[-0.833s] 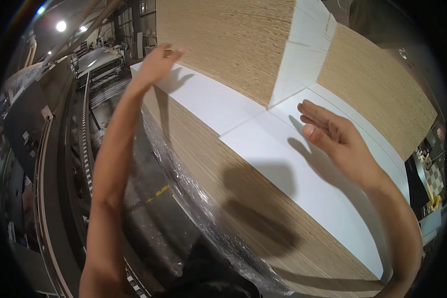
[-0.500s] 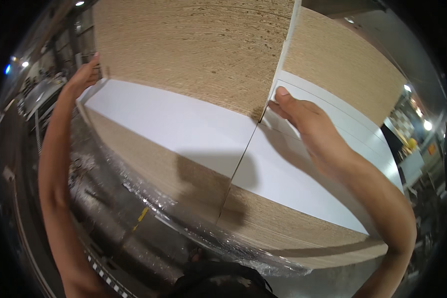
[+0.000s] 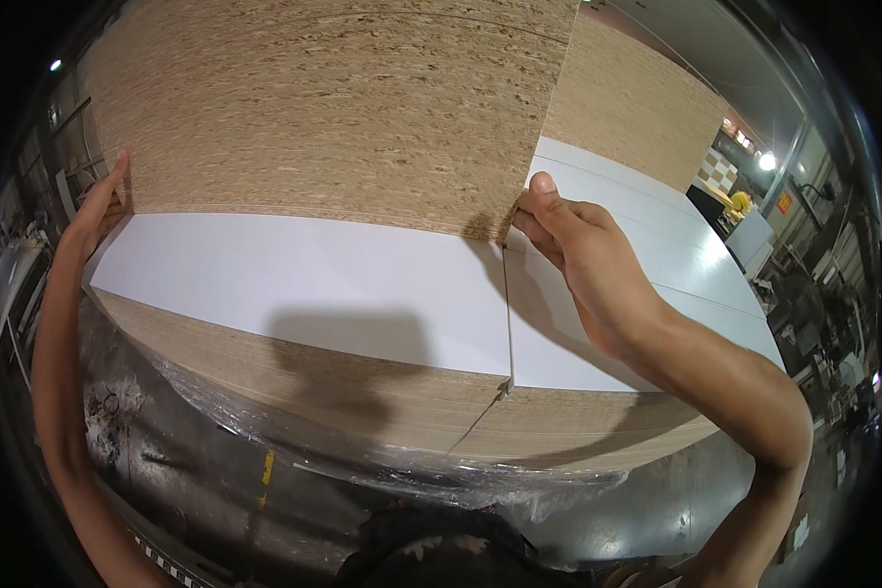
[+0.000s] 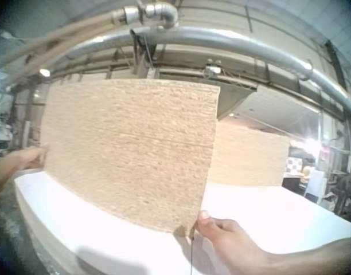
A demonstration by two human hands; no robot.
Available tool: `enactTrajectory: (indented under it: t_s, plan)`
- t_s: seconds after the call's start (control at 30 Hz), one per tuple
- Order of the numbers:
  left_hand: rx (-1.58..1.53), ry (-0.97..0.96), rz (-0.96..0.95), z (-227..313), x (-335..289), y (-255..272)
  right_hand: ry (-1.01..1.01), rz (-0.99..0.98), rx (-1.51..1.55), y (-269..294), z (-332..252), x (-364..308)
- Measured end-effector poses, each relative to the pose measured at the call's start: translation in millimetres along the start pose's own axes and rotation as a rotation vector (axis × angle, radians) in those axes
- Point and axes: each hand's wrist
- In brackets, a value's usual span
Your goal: The person repeatedly picks up white rectangular panels from a stack, places them onto a conveyor belt, and then stacks them onto a pallet. The person handles the panels one at a time throughout the process.
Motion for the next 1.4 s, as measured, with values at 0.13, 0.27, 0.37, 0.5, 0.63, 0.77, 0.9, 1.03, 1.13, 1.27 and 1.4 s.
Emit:
enactTrajectory:
  t_s: [0.13,0.27,0.37,0.5,0.63,0.77,0.9,1.03,1.13,1.27,1.4]
  plan:
    - [0.018,0.045,-0.013,1.1,9.3,2.4,0.062,0.009,0.040,2.1,6.6,1.4]
    - [0.000,0.005,0.064,-5.9,12.8,2.1,0.179,0.094,0.021,-4.3,6.5,-7.9]
    - [0.000,0.006,0.094,-2.3,4.3,20.1,0.203,0.005,0.059,1.0,4.2,-12.6]
    - [-0.031,0.022,0.046,-13.4,14.7,19.2,0.226,-0.126,0.052,7.0,18.0,-6.4]
    - [-0.046,0.046,-0.009,-9.2,11.7,10.2,0.258,-0.260,-0.057,18.9,25.8,-7.8]
    - [-0.092,0.054,0.131,-16.3,13.1,4.0,0.203,-0.383,-0.072,44.8,32.8,7.3]
    - [-0.096,0.061,0.057,-7.7,8.1,28.8,0.421,-0.148,-0.120,81.5,40.2,74.8]
    - [0.475,-0.358,0.316,-7.3,-37.0,11.5,0.321,-0.117,-0.170,82.1,27.8,132.7]
    - [0.502,-0.650,0.013,55.8,-200.1,-132.9,0.246,-0.178,-0.258,70.7,35.1,146.7]
    - [0.656,-1.015,-0.348,96.2,-330.9,-243.1,0.225,-0.162,-0.205,53.2,45.0,149.5]
    - [0.602,-1.211,-0.281,94.3,-319.8,-269.0,0.266,-0.105,-0.221,44.3,47.2,150.4]
Point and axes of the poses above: each hand's wrist, its own x-axis towards the middle knuckle, its own y-axis out of the back of the hand, z = x × y, and after that the axes turned 15 degrees about -x, right-handed
